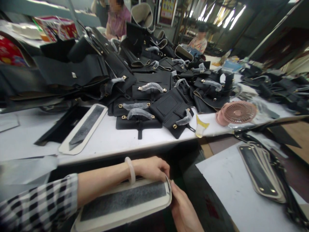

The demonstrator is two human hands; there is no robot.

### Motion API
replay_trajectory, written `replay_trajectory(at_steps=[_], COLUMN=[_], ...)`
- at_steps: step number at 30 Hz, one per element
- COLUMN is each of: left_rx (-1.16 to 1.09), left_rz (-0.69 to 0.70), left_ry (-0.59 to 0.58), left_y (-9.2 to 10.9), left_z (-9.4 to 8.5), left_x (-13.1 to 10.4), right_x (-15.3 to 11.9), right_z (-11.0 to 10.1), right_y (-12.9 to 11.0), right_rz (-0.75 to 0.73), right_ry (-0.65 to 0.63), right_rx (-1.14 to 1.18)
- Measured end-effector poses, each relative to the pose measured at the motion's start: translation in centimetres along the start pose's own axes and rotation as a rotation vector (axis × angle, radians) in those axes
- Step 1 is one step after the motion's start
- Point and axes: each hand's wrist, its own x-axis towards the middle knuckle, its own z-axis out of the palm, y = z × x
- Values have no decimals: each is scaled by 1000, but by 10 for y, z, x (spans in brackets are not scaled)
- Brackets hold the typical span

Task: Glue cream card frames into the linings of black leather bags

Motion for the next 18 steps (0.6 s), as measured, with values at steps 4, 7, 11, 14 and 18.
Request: replay_trajectory(at_steps=[4, 7, 11, 14, 18], left_rx=[13, 35, 89, 139, 184], left_rz=[28, 51, 81, 115, 143], left_ry=[27, 45, 70, 88, 93], left_y=[1, 2, 5, 6, 6], left_z=[1, 3, 6, 7, 7], left_x=[-2, -3, -5, -7, -7], right_x=[2, 0, -1, 2, 6], right_z=[-2, 0, 0, -1, -2], right_y=[1, -1, -7, -9, -15], right_rz=[16, 25, 32, 36, 17], right_ry=[-63, -83, -119, -132, -127], right_rx=[56, 37, -23, -102, -342])
